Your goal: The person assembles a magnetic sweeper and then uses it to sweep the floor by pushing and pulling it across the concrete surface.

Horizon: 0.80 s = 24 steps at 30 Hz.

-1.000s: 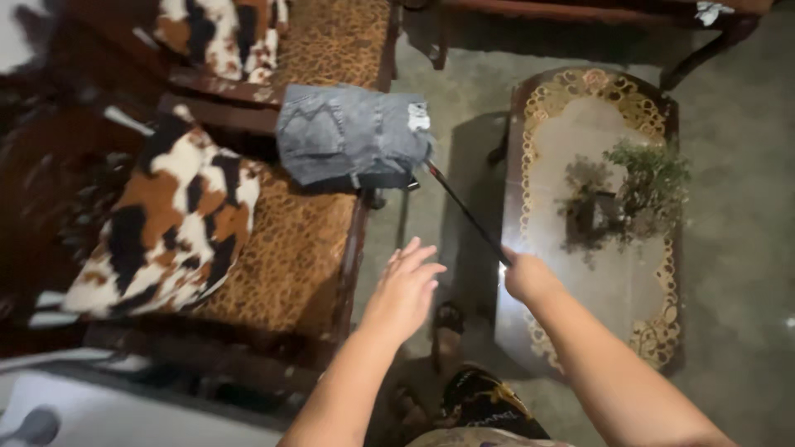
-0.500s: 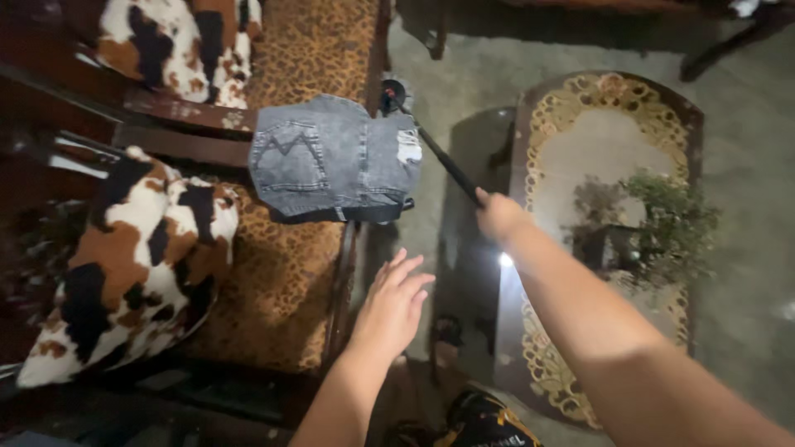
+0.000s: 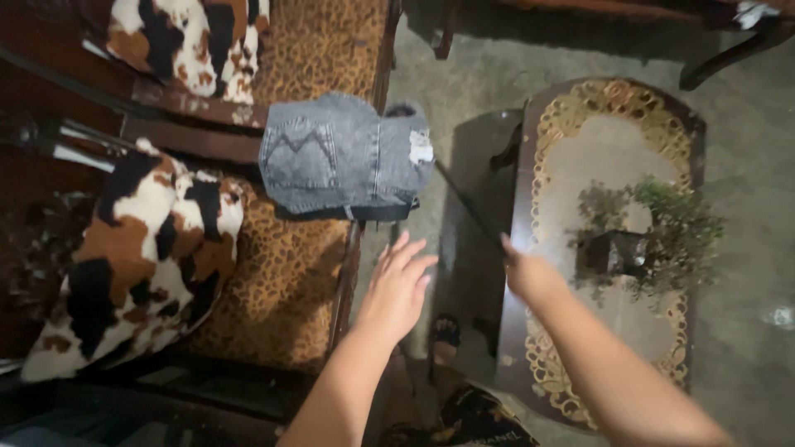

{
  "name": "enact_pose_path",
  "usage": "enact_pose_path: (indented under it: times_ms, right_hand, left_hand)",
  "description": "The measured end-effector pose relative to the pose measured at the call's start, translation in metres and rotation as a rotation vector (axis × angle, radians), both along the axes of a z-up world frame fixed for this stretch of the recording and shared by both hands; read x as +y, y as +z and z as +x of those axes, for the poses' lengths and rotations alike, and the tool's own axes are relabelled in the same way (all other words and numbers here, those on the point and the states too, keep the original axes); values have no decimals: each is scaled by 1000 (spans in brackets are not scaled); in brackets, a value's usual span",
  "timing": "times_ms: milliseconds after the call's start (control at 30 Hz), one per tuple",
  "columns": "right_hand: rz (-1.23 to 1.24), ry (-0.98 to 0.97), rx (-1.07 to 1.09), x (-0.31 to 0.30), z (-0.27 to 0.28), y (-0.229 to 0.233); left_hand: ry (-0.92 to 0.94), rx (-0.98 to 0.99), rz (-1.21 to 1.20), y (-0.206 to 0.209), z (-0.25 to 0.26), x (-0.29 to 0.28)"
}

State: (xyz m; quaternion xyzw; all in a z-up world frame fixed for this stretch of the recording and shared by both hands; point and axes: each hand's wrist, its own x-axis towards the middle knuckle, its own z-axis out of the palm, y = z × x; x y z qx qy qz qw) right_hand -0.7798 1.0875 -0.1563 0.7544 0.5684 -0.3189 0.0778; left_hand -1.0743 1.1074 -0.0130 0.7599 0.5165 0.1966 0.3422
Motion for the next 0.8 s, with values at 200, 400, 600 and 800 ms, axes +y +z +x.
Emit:
enact_pose_path:
  times_ms: [200,400,600,800]
  right_hand:
    - [121,50,30,114,-9,-60]
    - [86,57,40,-14,-6,-6]
    - [178,-54,125,-198,-16,92]
    - [5,-113,26,-161,-49,56]
  left_hand:
    - [-15,23,93,-9,-1,-6]
    - [-24,40,83,-8,-14,-31]
    - [-38,43,58,-5,-25,-59]
    - [-81,66,40,4,-43,-92]
